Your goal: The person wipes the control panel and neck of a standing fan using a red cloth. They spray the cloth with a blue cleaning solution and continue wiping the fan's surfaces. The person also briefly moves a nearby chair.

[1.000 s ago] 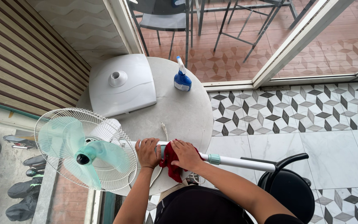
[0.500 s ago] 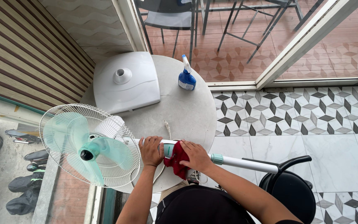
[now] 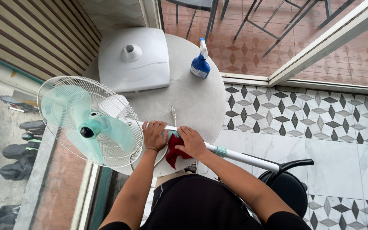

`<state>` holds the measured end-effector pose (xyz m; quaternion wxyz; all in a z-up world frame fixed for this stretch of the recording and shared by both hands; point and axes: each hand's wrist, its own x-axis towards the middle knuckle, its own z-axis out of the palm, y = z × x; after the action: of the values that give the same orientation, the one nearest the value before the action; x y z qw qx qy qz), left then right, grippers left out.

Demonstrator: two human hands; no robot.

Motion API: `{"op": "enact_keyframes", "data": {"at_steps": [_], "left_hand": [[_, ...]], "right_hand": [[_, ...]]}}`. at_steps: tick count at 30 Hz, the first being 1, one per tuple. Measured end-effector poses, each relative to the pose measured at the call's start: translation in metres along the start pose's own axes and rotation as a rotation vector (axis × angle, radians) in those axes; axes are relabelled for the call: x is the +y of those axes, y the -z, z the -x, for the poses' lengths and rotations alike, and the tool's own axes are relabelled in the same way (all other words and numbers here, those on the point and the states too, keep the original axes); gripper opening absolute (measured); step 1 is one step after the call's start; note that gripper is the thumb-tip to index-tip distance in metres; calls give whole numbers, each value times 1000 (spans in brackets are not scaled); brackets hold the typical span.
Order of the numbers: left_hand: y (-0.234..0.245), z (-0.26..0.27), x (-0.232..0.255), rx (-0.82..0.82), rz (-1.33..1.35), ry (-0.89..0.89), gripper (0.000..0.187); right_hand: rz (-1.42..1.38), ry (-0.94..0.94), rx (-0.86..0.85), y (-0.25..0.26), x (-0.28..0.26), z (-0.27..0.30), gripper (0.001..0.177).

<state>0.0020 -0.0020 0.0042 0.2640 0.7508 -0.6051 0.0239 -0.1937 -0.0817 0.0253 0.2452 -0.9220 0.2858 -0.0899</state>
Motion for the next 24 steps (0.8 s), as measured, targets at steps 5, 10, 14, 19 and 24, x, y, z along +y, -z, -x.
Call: {"op": "enact_keyframes", "data": {"at_steps": [5, 10, 14, 19, 24], "left_hand": [[-1, 0, 1, 3, 13, 3, 31], [0, 0, 3, -3, 18, 17, 30], [-2, 1, 3, -17, 12, 19, 31], [-2, 2, 3, 8, 9, 2, 31], [-2, 2, 1, -1, 40, 9, 31]], "right_hand": [[-144, 102, 121, 1, 9, 14, 81], [-170, 136, 268, -15, 18, 37, 75], [-369, 60, 350, -15, 34, 55, 47], [-365, -150, 246, 28, 43, 71, 19], [-585, -212, 389, 74, 54, 34, 20]]}}
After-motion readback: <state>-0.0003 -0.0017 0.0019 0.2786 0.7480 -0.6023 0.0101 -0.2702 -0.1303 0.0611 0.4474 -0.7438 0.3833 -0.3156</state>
